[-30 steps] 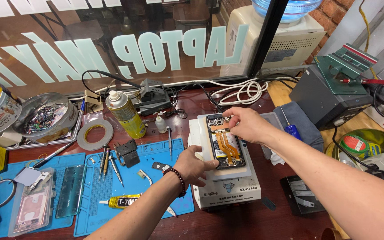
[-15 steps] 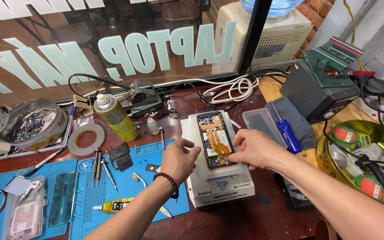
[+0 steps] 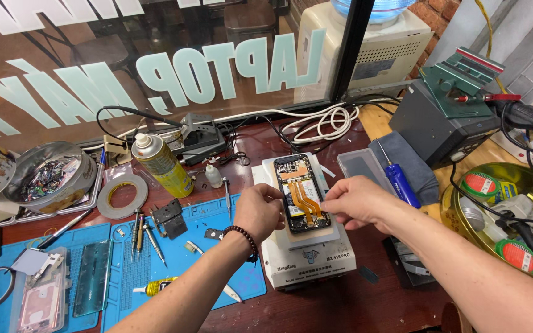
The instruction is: The person disassembles a smartphone by removing screws and prying open the back cover. They detach internal components, remove the old screen, and prepare a new screen by peeling off protective film. The person then cleans the back cover and begins reassembling the device.
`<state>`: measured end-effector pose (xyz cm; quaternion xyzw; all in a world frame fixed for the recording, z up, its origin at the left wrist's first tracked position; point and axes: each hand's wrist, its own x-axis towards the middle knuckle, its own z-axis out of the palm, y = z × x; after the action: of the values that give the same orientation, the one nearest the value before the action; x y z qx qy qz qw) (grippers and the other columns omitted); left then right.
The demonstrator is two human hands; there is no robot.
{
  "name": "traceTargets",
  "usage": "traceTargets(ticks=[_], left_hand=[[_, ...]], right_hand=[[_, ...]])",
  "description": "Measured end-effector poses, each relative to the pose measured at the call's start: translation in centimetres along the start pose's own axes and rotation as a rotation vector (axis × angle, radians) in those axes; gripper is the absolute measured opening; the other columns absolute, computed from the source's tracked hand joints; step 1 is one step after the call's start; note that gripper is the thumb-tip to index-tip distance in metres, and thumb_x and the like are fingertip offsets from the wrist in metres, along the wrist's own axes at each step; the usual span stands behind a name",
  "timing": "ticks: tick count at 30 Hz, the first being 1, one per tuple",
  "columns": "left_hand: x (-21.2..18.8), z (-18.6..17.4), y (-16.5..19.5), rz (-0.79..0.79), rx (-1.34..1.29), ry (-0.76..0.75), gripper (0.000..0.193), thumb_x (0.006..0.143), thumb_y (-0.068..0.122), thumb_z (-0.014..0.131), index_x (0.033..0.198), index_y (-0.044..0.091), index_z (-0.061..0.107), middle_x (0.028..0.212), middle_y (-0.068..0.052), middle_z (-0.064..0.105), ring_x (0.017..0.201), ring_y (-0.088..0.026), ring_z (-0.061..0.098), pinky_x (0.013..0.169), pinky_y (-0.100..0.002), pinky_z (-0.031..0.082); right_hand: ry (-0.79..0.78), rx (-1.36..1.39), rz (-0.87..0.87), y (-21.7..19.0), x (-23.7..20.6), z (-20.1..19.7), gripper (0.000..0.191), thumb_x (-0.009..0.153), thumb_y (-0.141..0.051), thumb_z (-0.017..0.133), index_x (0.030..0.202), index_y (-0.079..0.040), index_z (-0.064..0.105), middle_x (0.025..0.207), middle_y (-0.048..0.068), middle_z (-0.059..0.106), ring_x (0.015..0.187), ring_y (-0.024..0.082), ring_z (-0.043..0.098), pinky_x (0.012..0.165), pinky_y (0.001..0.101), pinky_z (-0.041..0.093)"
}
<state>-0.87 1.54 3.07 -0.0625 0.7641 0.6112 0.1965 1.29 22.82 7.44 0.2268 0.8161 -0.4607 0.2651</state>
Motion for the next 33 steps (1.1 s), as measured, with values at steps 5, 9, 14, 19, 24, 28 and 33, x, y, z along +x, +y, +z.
traceTargets(ticks=[5,9,14,19,24,28,33], left_hand=[[0.2,0.0,0.6,-0.057,0.065,0.007,0.024,0.091,0.002,0.059,0.109,-0.006,0.072,0.083,-0.015,0.075,0.062,-0.018,0.072,0.055,-0.031,0.062],[-0.1,0.2,1.5,-0.074,0.133,0.024,0.030,0.091,0.003,0.054,0.111,-0.007,0.073,0.079,-0.018,0.076,0.061,-0.022,0.074,0.057,-0.033,0.062],[-0.6,0.3,2.3,-0.044,0.226,0.022,0.030,0.090,0.006,0.055,0.108,-0.009,0.075,0.077,-0.019,0.076,0.061,-0.023,0.076,0.060,-0.033,0.063],[-0.7,0.1,2.7,-0.085,0.243,-0.017,0.031,0.088,0.004,0.055,0.110,-0.008,0.074,0.081,-0.018,0.077,0.064,-0.022,0.077,0.061,-0.031,0.063],[-0.8,0.0,2.8,-0.068,0.225,-0.023,0.032,0.090,0.006,0.054,0.111,-0.009,0.073,0.081,-0.020,0.077,0.064,-0.023,0.076,0.060,-0.032,0.062],[-0.8,-0.1,2.6,-0.066,0.203,-0.032,0.031,0.090,0.007,0.056,0.111,-0.010,0.072,0.080,-0.021,0.077,0.064,-0.023,0.076,0.060,-0.031,0.062],[-0.6,-0.2,2.2,-0.084,0.161,-0.040,0.031,0.090,0.007,0.058,0.113,-0.010,0.071,0.080,-0.019,0.076,0.064,-0.022,0.075,0.060,-0.031,0.061]], right_hand=[[0.108,0.020,-0.090,-0.5,0.8,1.0,0.019,0.091,-0.018,0.071,0.103,-0.004,0.075,0.082,0.003,0.070,0.072,0.010,0.063,0.057,0.0267,0.055],[0.113,0.119,-0.067,-0.1,0.9,1.1,0.017,0.088,-0.016,0.073,0.102,-0.006,0.074,0.082,0.003,0.069,0.071,0.010,0.063,0.060,0.0278,0.055],[0.150,0.088,-0.092,-0.4,1.1,1.6,0.016,0.087,-0.015,0.076,0.098,-0.004,0.073,0.084,0.004,0.071,0.071,0.011,0.062,0.060,0.0281,0.052],[0.142,0.053,-0.100,-1.1,1.0,1.4,0.018,0.087,-0.017,0.077,0.099,-0.004,0.073,0.086,0.005,0.071,0.073,0.012,0.063,0.060,0.0284,0.052],[0.130,0.015,-0.059,-1.5,1.1,1.4,0.020,0.088,-0.019,0.076,0.102,-0.006,0.070,0.089,0.002,0.070,0.075,0.013,0.063,0.061,0.0289,0.054],[0.077,0.067,-0.034,-1.3,1.4,0.9,0.020,0.089,-0.018,0.076,0.103,-0.004,0.072,0.087,0.005,0.068,0.073,0.014,0.061,0.062,0.0282,0.054],[0.094,0.079,-0.039,-0.8,1.9,1.2,0.020,0.089,-0.018,0.075,0.103,-0.003,0.072,0.088,0.005,0.071,0.072,0.013,0.062,0.063,0.0283,0.054]])
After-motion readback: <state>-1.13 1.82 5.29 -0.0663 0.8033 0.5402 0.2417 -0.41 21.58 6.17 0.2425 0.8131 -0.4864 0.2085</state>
